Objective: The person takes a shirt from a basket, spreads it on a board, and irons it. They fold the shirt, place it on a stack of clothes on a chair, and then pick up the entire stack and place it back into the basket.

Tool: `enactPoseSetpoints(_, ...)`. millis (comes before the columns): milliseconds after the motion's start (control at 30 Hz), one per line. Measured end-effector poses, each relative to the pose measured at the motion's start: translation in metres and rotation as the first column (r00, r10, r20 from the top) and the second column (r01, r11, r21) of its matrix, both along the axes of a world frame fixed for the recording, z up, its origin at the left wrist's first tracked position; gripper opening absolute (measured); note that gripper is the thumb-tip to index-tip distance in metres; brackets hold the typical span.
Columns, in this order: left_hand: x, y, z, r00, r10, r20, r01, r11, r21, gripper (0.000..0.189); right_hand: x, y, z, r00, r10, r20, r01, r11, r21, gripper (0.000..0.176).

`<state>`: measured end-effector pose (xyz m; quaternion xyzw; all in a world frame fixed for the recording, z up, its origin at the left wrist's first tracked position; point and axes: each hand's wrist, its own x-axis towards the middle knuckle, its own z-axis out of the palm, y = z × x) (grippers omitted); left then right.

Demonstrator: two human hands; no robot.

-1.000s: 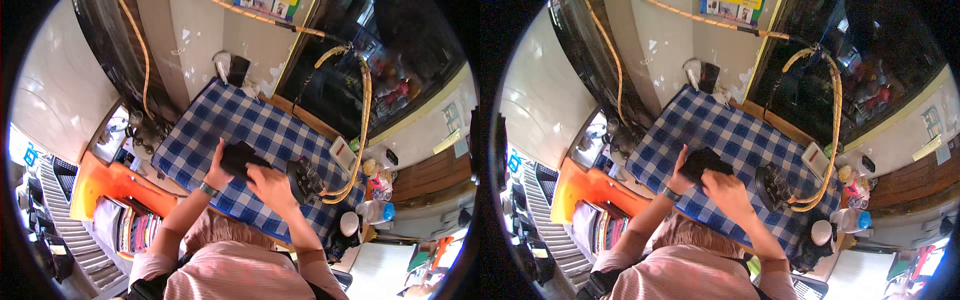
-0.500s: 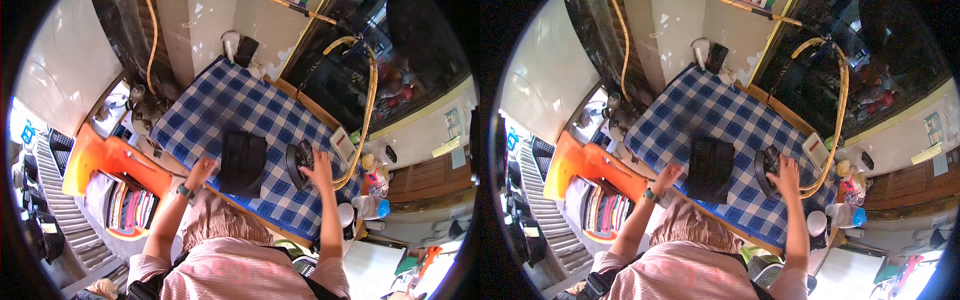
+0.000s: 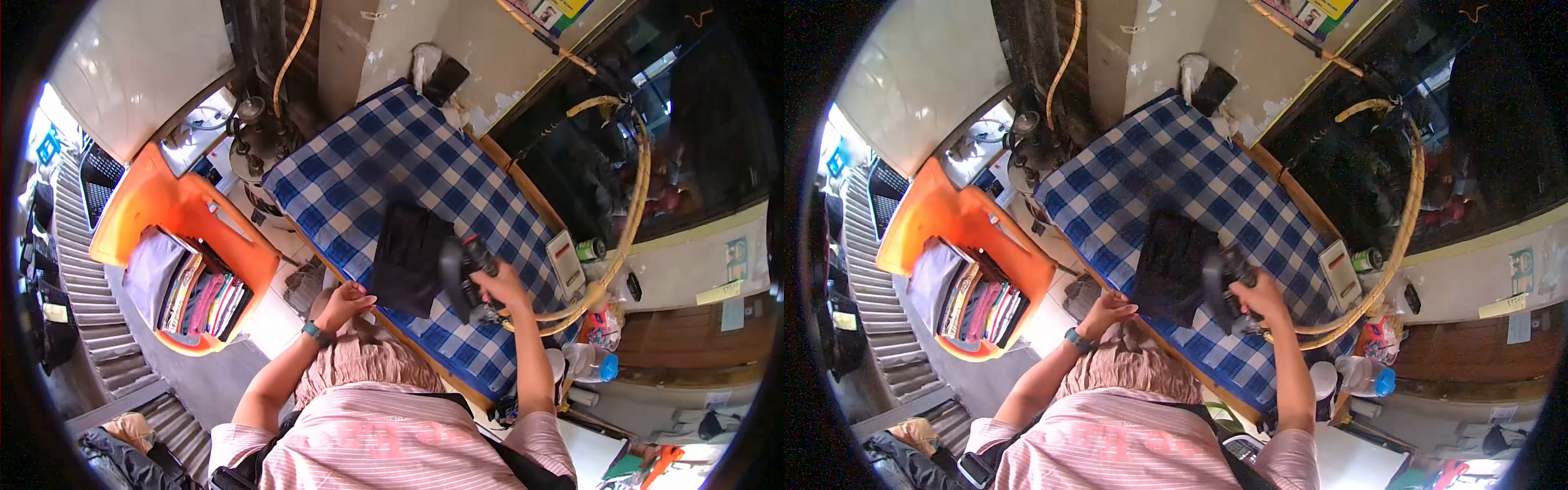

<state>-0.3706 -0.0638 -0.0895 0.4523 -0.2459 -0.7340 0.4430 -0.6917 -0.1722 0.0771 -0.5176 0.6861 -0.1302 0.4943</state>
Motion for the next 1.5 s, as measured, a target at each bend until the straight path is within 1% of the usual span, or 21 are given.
enactPoseSetpoints(133,0.009,0.002,-0.013,0.987,0.026,-0.156,-0.01,0.995,0.101,0.031,0.09,0.02,-0.014,0.921,0.353,-0.164,-0.356,0.934,0.007,0.073)
enactPoseSetpoints(233,0.015,-0.003,-0.022,0.993,-0.061,-0.1,0.065,0.997,0.036,0.039,0.116,0.011,-0.048,0.813,0.503,-0.295,-0.569,0.793,-0.216,0.069)
enactPoseSetpoints(300,0.017,-0.002,-0.016,0.996,-0.086,-0.016,0.086,0.995,0.042,0.043,0.123,-0.006,-0.048,0.821,0.466,-0.331,-0.558,0.779,-0.288,0.057)
enactPoseSetpoints(467,0.02,-0.006,-0.017,0.984,-0.172,0.041,0.171,0.985,0.029,0.048,0.087,-0.088,-0.031,0.921,0.225,-0.318,-0.268,0.958,-0.098,0.036)
enactPoseSetpoints(533,0.021,-0.009,-0.014,0.963,-0.248,0.102,0.244,0.969,0.047,0.05,0.061,-0.091,-0.017,0.94,0.179,-0.291,-0.238,0.954,-0.183,0.035)
enactPoseSetpoints(667,0.016,-0.01,-0.016,0.972,-0.212,0.1,0.215,0.976,-0.026,0.04,-0.017,-0.078,-0.026,0.996,0.011,-0.088,-0.02,0.995,-0.099,0.027)
enactPoseSetpoints(833,0.003,-0.02,-0.011,0.954,-0.107,0.281,0.117,0.993,-0.017,0.056,-0.086,-0.038,-0.055,0.983,-0.104,-0.153,0.097,0.994,-0.056,0.028)
enactPoseSetpoints(867,0.001,-0.021,-0.004,0.954,-0.092,0.286,0.1,0.995,-0.012,0.056,-0.087,-0.026,-0.063,0.713,-0.283,-0.642,-0.092,0.87,-0.485,0.035)
enactPoseSetpoints(900,-0.002,-0.023,0.003,0.92,-0.07,0.386,0.09,0.995,-0.034,0.059,-0.084,-0.02,-0.071,0.248,-0.61,-0.753,-0.476,0.6,-0.643,0.042)
enactPoseSetpoints(933,-0.005,-0.024,0.009,0.875,-0.044,0.482,0.081,0.995,-0.056,0.062,-0.069,-0.011,-0.065,0.266,-0.602,-0.753,-0.484,0.592,-0.645,0.042)
enactPoseSetpoints(1000,-0.017,-0.027,-0.017,0.864,-0.004,0.504,0.041,0.997,-0.062,0.059,-0.005,0.017,-0.038,0.653,-0.344,-0.675,-0.172,0.8,-0.574,0.057)
enactPoseSetpoints(1067,-0.019,-0.029,-0.011,0.806,-0.012,0.592,0.087,0.991,-0.098,0.058,0.035,0.046,-0.084,0.654,-0.085,-0.752,-0.274,0.9,-0.34,0.06)
enactPoseSetpoints(1133,-0.023,-0.032,-0.026,0.837,-0.018,0.546,0.124,0.979,-0.159,0.057,0.076,0.075,-0.145,0.746,0.027,-0.666,-0.231,0.948,-0.22,0.067)
enactPoseSetpoints(1200,-0.019,-0.035,-0.008,0.774,-0.1,0.626,0.211,0.972,-0.105,0.051,0.099,0.081,-0.164,0.843,-0.03,-0.537,-0.11,0.968,-0.226,0.075)
enactPoseSetpoints(1233,-0.021,-0.035,-0.016,0.789,-0.035,0.613,0.145,0.981,-0.131,0.038,0.096,0.079,-0.167,0.945,-0.052,-0.322,-0.022,0.974,-0.224,0.084)
enactPoseSetpoints(1267,-0.016,-0.035,-0.01,0.788,-0.018,0.616,0.13,0.982,-0.138,0.038,0.111,0.079,-0.159,0.927,-0.241,-0.287,0.067,0.86,-0.507,0.064)
enactPoseSetpoints(1300,-0.01,-0.034,-0.004,0.974,-0.044,0.22,0.048,0.999,-0.016,0.031,0.108,0.075,-0.143,0.958,-0.241,-0.157,0.172,0.917,-0.36,0.064)
enactPoseSetpoints(1333,-0.004,-0.032,0.009,0.975,-0.001,-0.222,0.03,0.992,0.125,0.024,0.126,0.075,-0.08,0.965,-0.26,-0.031,0.25,0.95,-0.189,0.065)
enactPoseSetpoints(1367,0.009,-0.031,0.04,0.938,0.031,-0.347,0.068,0.961,0.27,0.016,0.123,0.067,-0.075,0.98,-0.187,-0.065,0.158,0.938,-0.308,0.066)
enactPoseSetpoints(1400,0.022,-0.027,0.051,0.935,0.04,-0.352,0.06,0.961,0.271,0.016,0.122,0.06,-0.071,0.987,-0.118,-0.107,0.064,0.908,-0.413,0.068)
enactPoseSetpoints(1500,0.067,-0.001,0.059,0.685,-0.006,-0.729,0.23,0.951,0.207,0.014,0.171,0.049,-0.017,0.997,0.072,-0.041,-0.082,0.878,-0.471,0.067)
